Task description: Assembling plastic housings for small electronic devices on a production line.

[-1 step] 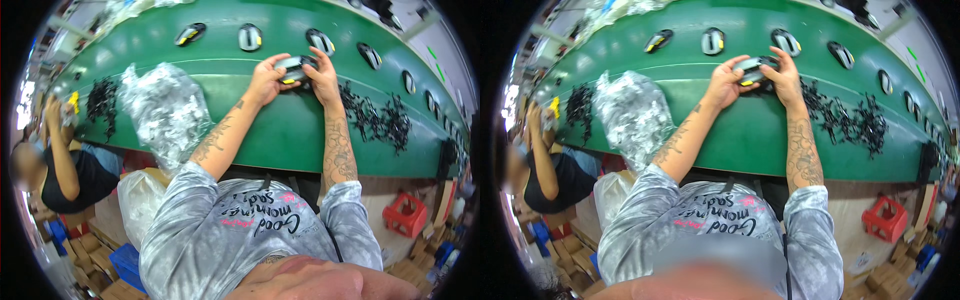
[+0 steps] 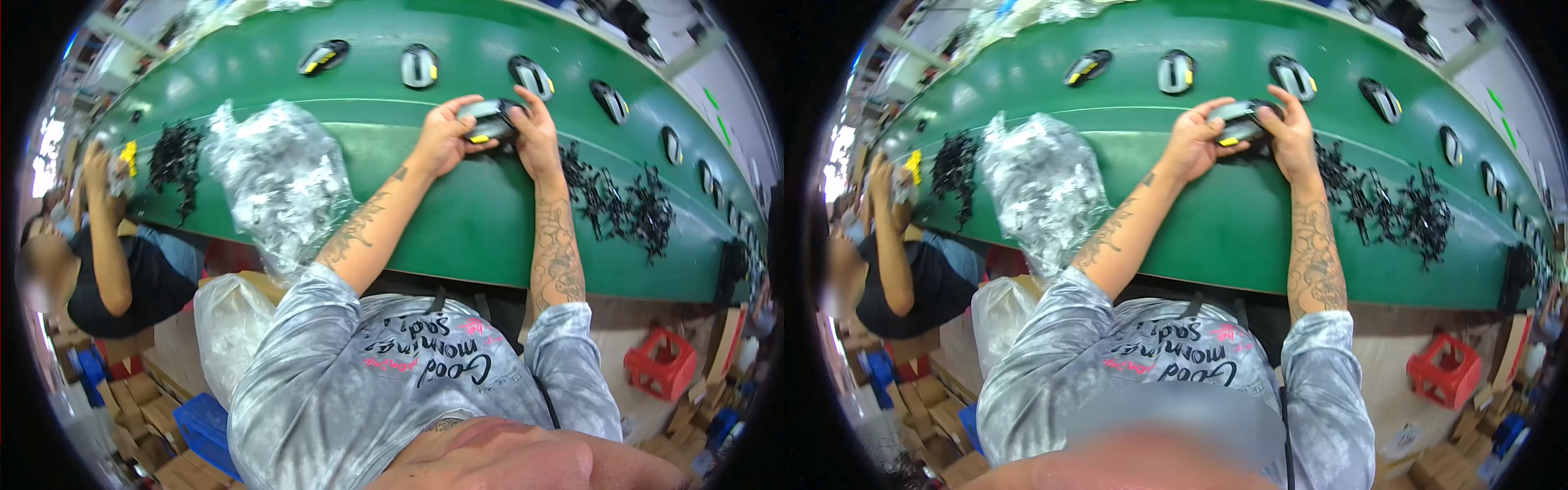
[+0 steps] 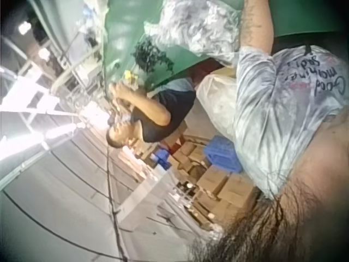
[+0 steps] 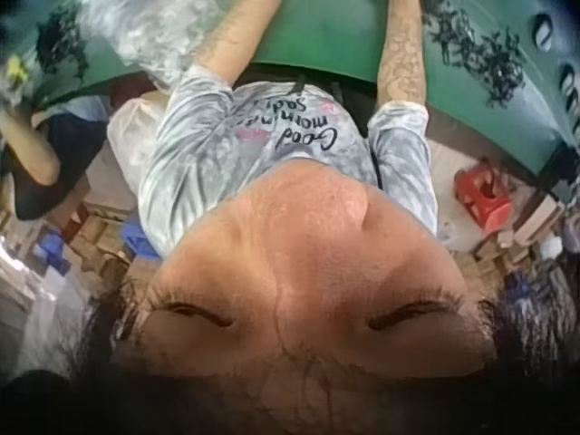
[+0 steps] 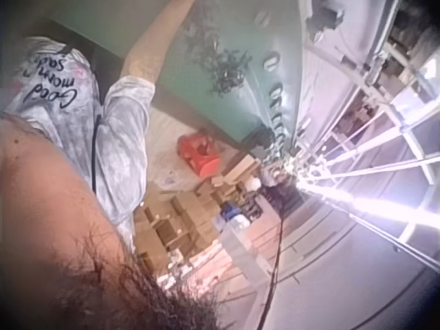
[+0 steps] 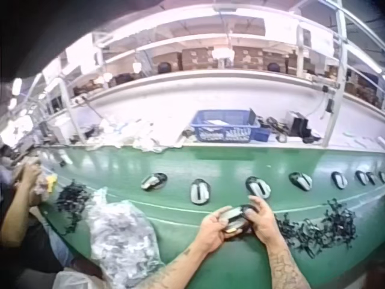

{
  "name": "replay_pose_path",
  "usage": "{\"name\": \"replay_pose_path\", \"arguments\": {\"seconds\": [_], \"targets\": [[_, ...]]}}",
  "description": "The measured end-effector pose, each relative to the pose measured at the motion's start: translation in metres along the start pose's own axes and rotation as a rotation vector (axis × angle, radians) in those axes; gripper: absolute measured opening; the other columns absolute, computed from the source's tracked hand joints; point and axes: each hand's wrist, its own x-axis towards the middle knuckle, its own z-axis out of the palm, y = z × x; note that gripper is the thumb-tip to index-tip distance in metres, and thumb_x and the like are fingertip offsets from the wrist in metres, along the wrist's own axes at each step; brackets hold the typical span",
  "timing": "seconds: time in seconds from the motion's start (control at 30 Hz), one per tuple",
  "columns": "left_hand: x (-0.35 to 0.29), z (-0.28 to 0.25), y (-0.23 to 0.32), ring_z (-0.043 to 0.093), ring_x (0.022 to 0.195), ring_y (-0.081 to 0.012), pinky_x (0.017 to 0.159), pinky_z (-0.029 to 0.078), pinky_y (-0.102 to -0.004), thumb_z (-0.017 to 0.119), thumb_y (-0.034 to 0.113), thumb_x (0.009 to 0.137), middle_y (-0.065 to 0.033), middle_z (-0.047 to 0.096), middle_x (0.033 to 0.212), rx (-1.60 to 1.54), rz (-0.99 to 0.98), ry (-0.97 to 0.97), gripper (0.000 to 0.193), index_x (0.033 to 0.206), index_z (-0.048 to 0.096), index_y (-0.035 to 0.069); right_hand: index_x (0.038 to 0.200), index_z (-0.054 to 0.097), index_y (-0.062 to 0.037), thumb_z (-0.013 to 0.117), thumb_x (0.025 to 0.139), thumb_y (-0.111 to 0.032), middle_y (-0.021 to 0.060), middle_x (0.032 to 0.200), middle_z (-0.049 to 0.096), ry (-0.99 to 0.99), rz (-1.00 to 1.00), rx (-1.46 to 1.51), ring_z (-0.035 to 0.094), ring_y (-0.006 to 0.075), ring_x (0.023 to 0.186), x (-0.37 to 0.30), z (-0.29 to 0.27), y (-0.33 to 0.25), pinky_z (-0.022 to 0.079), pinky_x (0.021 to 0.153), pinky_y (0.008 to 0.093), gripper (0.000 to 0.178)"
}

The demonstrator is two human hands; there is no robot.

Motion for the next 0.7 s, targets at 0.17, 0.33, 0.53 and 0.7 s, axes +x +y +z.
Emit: {"name": "replay_pose_path", "arguments": {"seconds": [0.17, 0.33, 0.53, 0.7], "targets": [[-0.009, 0.01, -0.011, 0.065, 0.119, -0.0251, 0.098, 0.061, -0.0472, 0.052, -0.005, 0.1, -0.0128, 0.058, 0.135, 0.399, 0.08, -0.006, 0.047, 0.146, 0.047, 0.0, 0.133, 0.054, 0.0026, 0.079, 0.09, -0.01, 0.0092, 0.108, 0.066, 0.228, 0.004, -0.001, 0.064, 0.0167, 0.102, 0.001, 0.006, 0.012, 0.051, 0.093, 0.0305, 0.051], [-0.025, 0.048, 0.016, 0.066, 0.117, -0.0282, 0.095, 0.063, -0.0473, 0.052, -0.002, 0.101, -0.0164, 0.057, 0.136, 0.42, 0.074, 0.082, 0.045, 0.146, 0.046, -0.001, 0.134, 0.051, 0.0013, 0.073, 0.094, -0.005, 0.0094, 0.115, 0.064, -0.005, -0.058, 0.218, 0.062, 0.0172, 0.109, -0.01, 0.019, -0.007, 0.049, 0.097, 0.0315, 0.046], [-0.022, 0.085, 0.052, 0.068, 0.114, -0.0339, 0.089, 0.065, -0.0491, 0.051, 0.0, 0.102, -0.0204, 0.06, 0.133, 0.414, 0.007, 0.169, 0.042, 0.144, 0.045, -0.002, 0.141, 0.046, -0.003, 0.065, 0.101, -0.008, 0.0102, 0.126, 0.059, -0.074, -0.167, 0.256, 0.061, 0.0196, 0.113, -0.012, 0.027, -0.015, 0.051, 0.101, 0.0372, 0.044], [0.047, 0.056, 0.137, 0.073, 0.102, -0.0366, 0.085, 0.066, -0.0473, 0.059, -0.001, 0.097, -0.0219, 0.067, 0.121, 0.638, 0.312, 0.271, 0.037, 0.133, 0.051, -0.01, 0.145, 0.04, -0.0019, 0.071, 0.096, -0.025, 0.0177, 0.131, 0.059, 0.115, -0.141, -0.579, 0.07, 0.0233, 0.098, -0.02, 0.002, -0.015, 0.057, 0.084, 0.0382, 0.062]]}}
